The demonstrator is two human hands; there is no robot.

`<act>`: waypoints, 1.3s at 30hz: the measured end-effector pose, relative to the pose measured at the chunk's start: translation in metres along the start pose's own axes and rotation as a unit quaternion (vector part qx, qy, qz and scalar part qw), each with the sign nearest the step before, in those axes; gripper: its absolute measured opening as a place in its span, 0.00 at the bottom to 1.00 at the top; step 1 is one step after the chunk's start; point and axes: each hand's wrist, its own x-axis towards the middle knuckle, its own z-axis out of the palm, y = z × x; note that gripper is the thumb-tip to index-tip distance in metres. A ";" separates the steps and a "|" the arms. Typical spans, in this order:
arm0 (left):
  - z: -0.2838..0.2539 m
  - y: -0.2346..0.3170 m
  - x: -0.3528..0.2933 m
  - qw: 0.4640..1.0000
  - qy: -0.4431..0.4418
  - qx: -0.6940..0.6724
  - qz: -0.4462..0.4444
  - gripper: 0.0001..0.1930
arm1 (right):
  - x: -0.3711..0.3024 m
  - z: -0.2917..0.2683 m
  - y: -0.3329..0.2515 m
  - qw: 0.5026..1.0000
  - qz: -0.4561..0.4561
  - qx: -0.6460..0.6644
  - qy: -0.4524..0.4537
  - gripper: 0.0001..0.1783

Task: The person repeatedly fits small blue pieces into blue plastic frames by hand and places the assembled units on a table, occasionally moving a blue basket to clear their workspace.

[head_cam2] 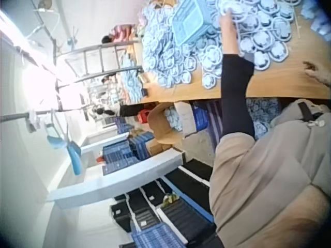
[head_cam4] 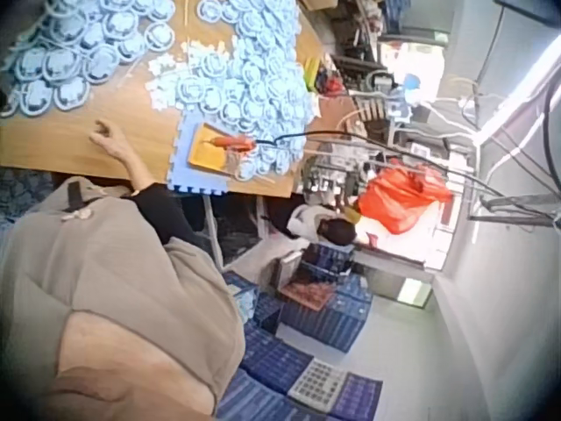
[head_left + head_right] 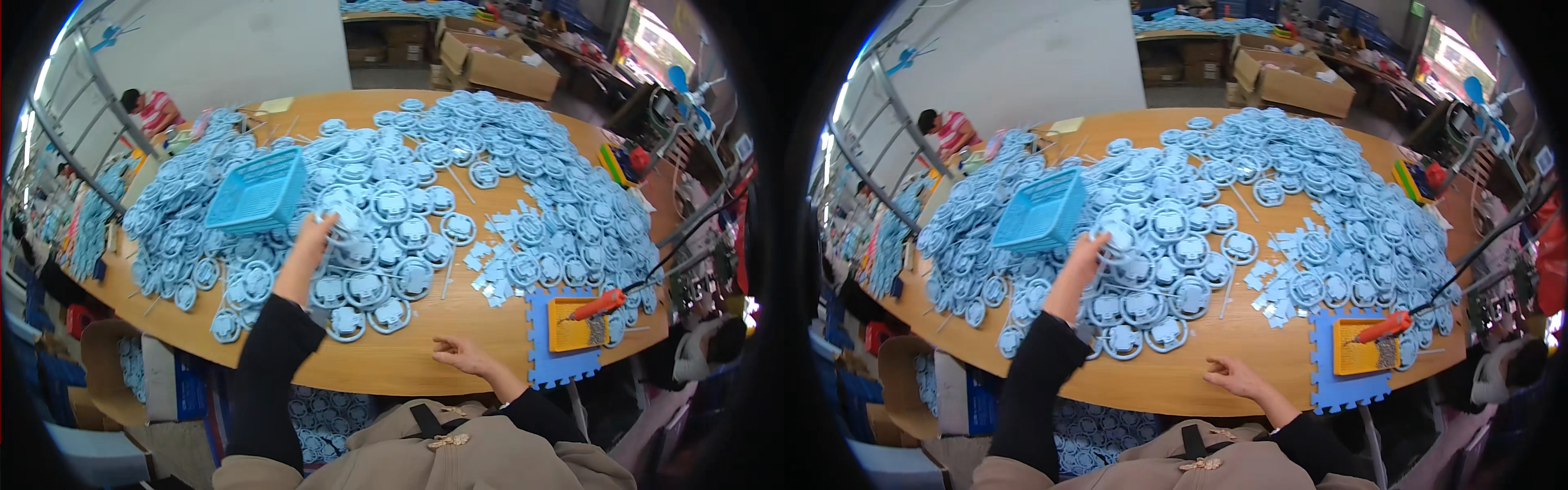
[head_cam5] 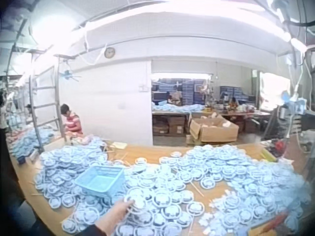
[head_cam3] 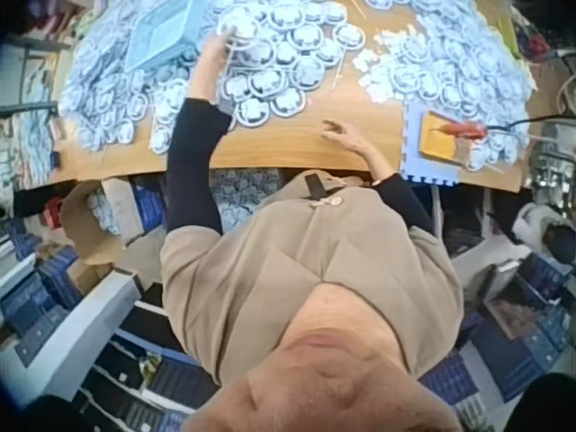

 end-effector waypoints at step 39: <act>0.256 0.207 -0.417 0.798 -0.393 0.085 0.449 0.23 | -0.432 -0.061 -0.258 0.496 -0.526 -0.559 0.406 0.40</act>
